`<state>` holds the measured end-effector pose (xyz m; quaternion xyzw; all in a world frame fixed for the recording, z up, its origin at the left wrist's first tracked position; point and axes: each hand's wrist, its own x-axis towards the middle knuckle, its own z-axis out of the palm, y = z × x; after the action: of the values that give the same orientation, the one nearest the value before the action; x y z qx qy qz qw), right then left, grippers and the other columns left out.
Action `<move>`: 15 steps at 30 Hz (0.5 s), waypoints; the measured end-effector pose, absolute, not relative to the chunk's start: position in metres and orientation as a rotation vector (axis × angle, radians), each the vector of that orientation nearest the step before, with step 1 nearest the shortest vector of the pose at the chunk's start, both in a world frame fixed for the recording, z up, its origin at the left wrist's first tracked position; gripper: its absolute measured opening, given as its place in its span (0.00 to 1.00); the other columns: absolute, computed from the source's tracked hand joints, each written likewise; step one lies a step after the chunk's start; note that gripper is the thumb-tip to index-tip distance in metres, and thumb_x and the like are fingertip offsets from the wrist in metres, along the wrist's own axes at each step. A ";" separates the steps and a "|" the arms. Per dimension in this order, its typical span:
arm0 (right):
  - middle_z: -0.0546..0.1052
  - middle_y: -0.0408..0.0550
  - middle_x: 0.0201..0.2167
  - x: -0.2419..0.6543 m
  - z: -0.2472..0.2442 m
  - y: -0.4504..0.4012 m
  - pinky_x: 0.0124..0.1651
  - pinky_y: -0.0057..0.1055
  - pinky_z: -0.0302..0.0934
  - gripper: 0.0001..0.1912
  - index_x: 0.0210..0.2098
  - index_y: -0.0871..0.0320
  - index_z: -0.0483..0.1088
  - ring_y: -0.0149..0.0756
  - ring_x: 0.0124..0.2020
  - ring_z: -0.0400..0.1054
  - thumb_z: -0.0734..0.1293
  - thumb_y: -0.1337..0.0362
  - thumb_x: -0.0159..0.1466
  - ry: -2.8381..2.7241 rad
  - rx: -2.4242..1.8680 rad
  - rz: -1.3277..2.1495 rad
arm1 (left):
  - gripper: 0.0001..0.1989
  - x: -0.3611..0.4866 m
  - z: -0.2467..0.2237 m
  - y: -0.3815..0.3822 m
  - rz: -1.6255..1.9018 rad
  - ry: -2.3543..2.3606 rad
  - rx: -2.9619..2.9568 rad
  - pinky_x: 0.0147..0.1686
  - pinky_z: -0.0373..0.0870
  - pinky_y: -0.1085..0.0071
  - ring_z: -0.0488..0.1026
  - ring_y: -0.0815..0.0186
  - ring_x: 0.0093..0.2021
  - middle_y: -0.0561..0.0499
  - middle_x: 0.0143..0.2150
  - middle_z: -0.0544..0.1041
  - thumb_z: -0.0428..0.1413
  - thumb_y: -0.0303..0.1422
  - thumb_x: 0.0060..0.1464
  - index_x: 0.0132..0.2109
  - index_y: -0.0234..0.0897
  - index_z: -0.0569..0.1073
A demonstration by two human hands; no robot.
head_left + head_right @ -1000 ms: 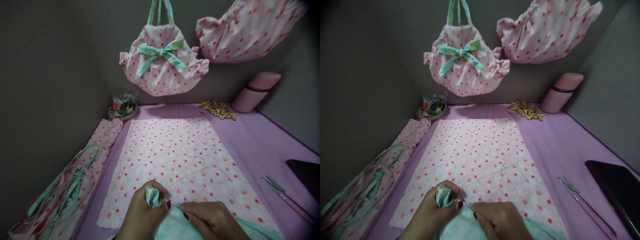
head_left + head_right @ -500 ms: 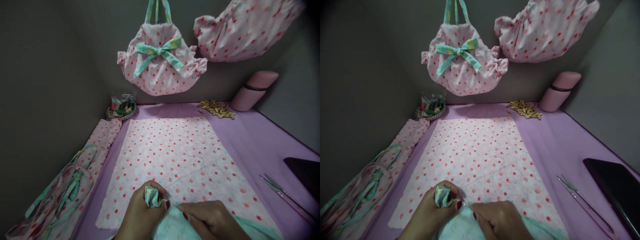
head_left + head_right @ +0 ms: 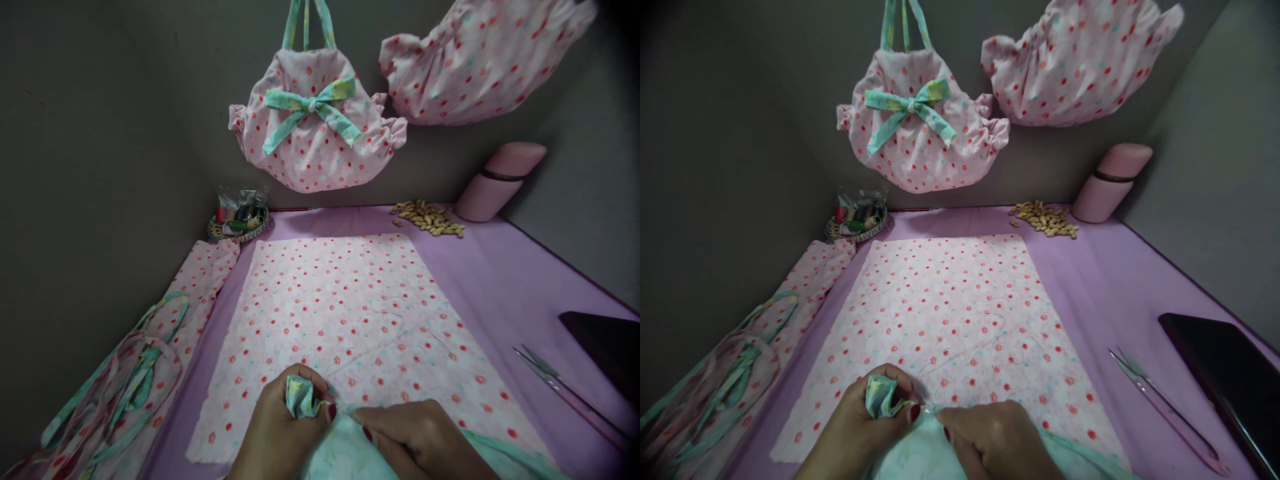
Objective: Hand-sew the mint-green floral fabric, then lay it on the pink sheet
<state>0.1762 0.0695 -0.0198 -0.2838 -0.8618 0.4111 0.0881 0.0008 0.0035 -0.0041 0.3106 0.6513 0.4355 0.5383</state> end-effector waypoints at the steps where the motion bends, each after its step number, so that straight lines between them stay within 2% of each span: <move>1: 0.73 0.41 0.17 0.176 -0.020 0.070 0.24 0.21 0.55 0.16 0.23 0.58 0.69 0.27 0.19 0.65 0.54 0.69 0.61 -2.574 -0.860 1.224 | 0.09 0.001 -0.003 0.004 1.037 1.549 0.735 0.27 0.58 0.72 0.62 0.69 0.26 0.53 0.26 0.69 0.59 0.33 0.40 0.29 0.35 0.67; 9: 0.72 0.40 0.17 0.173 -0.016 0.071 0.21 0.21 0.53 0.16 0.19 0.57 0.62 0.28 0.19 0.65 0.54 0.64 0.61 -2.626 -0.949 1.272 | 0.10 0.002 -0.002 0.005 1.035 1.566 0.753 0.28 0.60 0.70 0.63 0.67 0.26 0.51 0.26 0.70 0.59 0.33 0.40 0.28 0.35 0.66; 15: 0.70 0.39 0.16 0.175 -0.021 0.069 0.22 0.21 0.51 0.14 0.18 0.58 0.59 0.27 0.19 0.64 0.54 0.66 0.60 -2.635 -0.963 1.245 | 0.08 0.002 -0.010 0.000 1.056 1.545 0.774 0.26 0.60 0.73 0.63 0.69 0.25 0.52 0.25 0.70 0.60 0.31 0.41 0.27 0.36 0.67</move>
<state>0.1746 0.0687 -0.0208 -0.3136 -0.8579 0.4053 0.0359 0.0020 0.0004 -0.0097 0.3243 0.6472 0.4422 0.5296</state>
